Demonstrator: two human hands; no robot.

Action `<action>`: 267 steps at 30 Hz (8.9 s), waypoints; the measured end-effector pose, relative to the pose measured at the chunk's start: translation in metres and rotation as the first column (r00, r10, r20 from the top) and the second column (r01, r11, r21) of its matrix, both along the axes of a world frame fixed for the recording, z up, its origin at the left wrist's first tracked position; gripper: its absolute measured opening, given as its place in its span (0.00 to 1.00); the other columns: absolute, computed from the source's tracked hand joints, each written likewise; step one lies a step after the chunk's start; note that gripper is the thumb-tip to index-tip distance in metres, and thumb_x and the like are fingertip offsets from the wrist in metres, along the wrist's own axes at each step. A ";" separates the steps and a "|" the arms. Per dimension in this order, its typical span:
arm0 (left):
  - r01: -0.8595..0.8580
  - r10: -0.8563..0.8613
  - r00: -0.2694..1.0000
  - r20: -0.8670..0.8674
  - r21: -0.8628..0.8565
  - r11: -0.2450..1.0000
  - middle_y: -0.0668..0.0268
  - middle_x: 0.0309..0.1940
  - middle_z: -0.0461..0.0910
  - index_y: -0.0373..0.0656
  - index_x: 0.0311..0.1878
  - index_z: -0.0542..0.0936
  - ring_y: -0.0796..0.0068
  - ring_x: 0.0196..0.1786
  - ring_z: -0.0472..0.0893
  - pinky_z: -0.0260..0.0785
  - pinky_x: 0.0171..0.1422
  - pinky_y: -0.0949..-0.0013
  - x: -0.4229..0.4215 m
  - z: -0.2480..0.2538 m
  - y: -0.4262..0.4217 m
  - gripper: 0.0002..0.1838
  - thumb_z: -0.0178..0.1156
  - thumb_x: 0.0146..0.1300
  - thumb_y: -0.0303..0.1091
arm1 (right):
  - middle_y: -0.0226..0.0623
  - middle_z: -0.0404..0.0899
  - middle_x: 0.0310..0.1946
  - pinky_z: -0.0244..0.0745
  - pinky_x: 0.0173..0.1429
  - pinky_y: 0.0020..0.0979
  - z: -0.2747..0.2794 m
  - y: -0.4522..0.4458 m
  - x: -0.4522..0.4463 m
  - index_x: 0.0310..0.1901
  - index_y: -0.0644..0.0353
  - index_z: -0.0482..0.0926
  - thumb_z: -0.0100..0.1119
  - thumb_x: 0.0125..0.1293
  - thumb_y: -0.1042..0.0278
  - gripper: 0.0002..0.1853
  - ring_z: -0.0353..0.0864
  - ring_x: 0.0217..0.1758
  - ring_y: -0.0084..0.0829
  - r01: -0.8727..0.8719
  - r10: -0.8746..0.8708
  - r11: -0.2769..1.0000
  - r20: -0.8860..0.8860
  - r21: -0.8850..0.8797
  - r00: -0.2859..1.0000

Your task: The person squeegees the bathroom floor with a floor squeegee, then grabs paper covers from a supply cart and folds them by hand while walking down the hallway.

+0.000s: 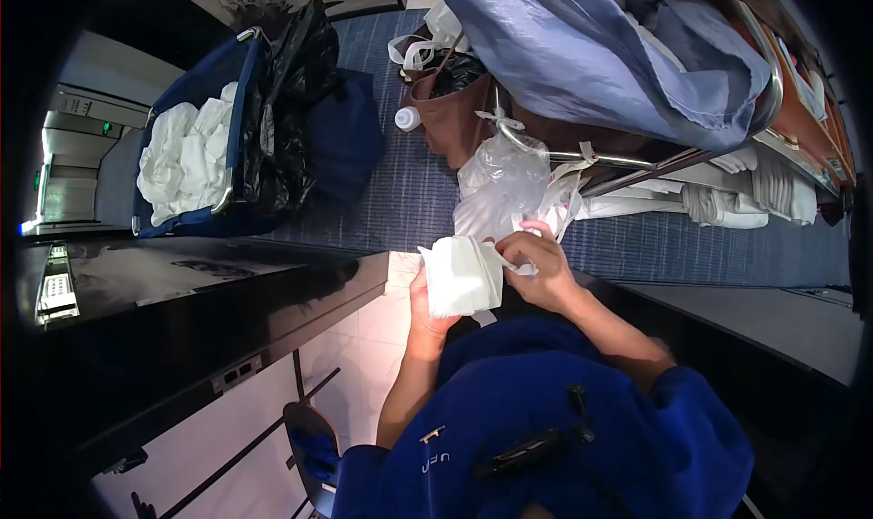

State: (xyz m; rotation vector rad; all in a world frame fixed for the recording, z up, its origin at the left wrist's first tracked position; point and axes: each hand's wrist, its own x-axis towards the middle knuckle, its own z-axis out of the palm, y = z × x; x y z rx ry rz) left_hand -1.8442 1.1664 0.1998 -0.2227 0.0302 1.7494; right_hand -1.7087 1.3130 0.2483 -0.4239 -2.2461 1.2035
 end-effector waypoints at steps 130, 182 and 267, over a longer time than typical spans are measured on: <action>-0.124 -0.082 -0.111 -0.990 -0.068 0.990 0.54 0.55 0.70 0.33 0.66 0.57 0.67 0.59 0.70 0.63 0.63 0.65 -0.366 0.090 0.253 0.34 0.60 0.60 0.32 | 0.41 0.75 0.47 0.70 0.54 0.29 0.041 0.151 -0.365 0.52 0.68 0.65 0.63 0.59 0.75 0.22 0.75 0.52 0.27 0.494 -0.583 0.781 -0.164 -0.382 0.796; 0.480 -0.558 0.466 -0.687 -0.333 0.811 0.59 0.57 0.70 0.38 0.66 0.61 0.68 0.60 0.72 0.65 0.64 0.66 -0.454 0.086 0.350 0.38 0.64 0.50 0.19 | 0.42 0.77 0.45 0.70 0.49 0.32 0.090 0.227 -0.409 0.48 0.64 0.74 0.66 0.51 0.74 0.21 0.78 0.46 0.34 0.743 -0.739 0.652 0.095 -0.150 0.667; 0.437 0.439 -0.892 -0.104 -0.445 0.782 0.59 0.41 0.73 0.35 0.36 0.78 0.60 0.48 0.76 0.69 0.52 0.61 -0.222 -0.044 0.087 0.14 0.61 0.41 0.20 | 0.36 0.81 0.29 0.75 0.37 0.27 -0.238 -0.130 -0.124 0.45 0.66 0.79 0.58 0.64 0.66 0.13 0.81 0.31 0.25 0.551 -0.392 0.646 0.389 -0.529 0.834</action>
